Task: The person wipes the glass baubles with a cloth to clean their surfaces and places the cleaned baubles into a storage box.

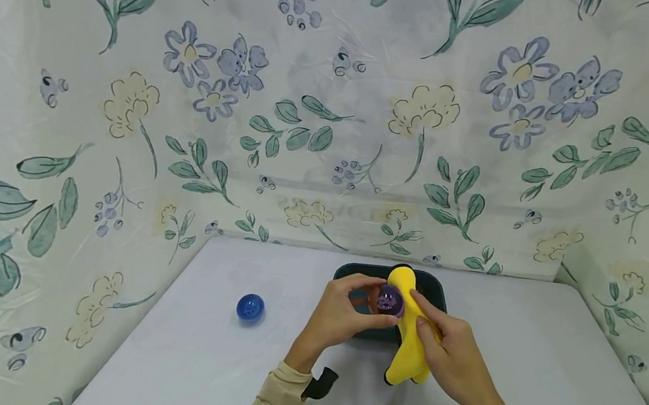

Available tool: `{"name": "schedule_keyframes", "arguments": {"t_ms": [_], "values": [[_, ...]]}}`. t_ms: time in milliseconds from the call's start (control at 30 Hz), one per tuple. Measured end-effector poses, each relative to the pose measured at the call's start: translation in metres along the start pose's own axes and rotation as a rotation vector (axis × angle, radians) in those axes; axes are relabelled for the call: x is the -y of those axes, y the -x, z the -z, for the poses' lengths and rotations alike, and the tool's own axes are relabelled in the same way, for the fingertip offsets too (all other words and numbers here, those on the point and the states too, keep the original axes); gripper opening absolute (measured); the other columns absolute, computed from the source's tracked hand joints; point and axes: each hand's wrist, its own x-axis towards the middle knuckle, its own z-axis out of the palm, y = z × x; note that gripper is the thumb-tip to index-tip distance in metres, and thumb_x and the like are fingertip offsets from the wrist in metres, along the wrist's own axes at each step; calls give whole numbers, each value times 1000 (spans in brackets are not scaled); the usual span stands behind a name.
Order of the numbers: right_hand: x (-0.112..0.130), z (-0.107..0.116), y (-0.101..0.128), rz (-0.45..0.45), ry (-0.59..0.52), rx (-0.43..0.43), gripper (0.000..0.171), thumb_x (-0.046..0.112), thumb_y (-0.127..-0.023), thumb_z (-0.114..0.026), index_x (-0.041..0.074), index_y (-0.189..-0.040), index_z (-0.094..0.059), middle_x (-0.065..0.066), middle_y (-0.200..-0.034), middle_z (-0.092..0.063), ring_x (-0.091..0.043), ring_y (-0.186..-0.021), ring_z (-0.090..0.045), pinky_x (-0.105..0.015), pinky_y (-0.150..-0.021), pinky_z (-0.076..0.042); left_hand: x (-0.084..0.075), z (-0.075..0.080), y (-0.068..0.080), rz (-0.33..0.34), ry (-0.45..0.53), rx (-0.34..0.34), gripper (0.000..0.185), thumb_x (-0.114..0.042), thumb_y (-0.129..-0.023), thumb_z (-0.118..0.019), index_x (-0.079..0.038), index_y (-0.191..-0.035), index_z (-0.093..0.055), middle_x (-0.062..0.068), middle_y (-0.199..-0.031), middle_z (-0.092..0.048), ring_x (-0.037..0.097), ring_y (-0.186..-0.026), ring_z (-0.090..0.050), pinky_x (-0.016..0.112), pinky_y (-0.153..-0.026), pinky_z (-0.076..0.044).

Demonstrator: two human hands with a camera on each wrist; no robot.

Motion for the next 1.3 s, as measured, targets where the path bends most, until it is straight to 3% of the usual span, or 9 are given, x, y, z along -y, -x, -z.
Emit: {"name": "schedule_keyframes", "arguments": {"t_ms": [133,367,567,700,933,1033,1300], "values": [[1,-1,1,34,13,-14,41,4,-104,-53,2,-145,-57,-21,-119,-74,-3,-71,-61,-17,-67,-59,-2,0,2,-17,-25,7,50,-20,-77,-92,-8,-122,-74,3,-121,-74,16,-106,-69,28,-89,-63],[-1,-2,3,97,22,-32,40,2,-104,-52,2,-143,-60,-16,-106,-75,-2,-64,-55,-19,-58,-55,-6,-5,5,-73,-70,59,51,-20,-75,-94,-5,-120,-74,6,-117,-75,11,-95,-66,32,-83,-65],[-5,-2,2,117,33,-41,40,0,-104,-51,3,-142,-61,-18,-111,-75,-2,-64,-55,-20,-58,-55,-8,-10,7,-119,-76,118,52,-19,-77,-93,-5,-122,-72,6,-122,-74,13,-106,-69,25,-89,-62],[-7,-1,1,100,27,-29,40,2,-105,-50,4,-143,-60,-20,-116,-74,-3,-64,-57,-20,-60,-56,-10,-11,9,-137,-89,126,53,-18,-77,-93,-5,-124,-72,7,-125,-73,17,-110,-70,27,-91,-62],[-9,0,0,51,-1,11,39,5,-107,-48,3,-144,-59,-20,-110,-73,-4,-64,-57,-20,-61,-57,-12,-10,12,-171,-74,140,53,-14,-77,-92,-4,-124,-71,9,-127,-72,20,-113,-71,26,-90,-62],[-11,0,0,39,-29,27,38,6,-108,-47,2,-144,-59,-23,-119,-72,-5,-66,-58,-21,-61,-57,-13,-9,13,-175,-59,146,53,-13,-77,-92,-4,-124,-71,9,-128,-72,21,-114,-71,25,-90,-62],[-14,1,0,2,-86,67,39,9,-110,-45,1,-146,-57,-18,-104,-70,-8,-62,-58,-23,-57,-56,-13,-5,14,-183,-19,132,51,-13,-77,-92,-9,-123,-72,6,-125,-72,19,-114,-69,27,-87,-63]]}}
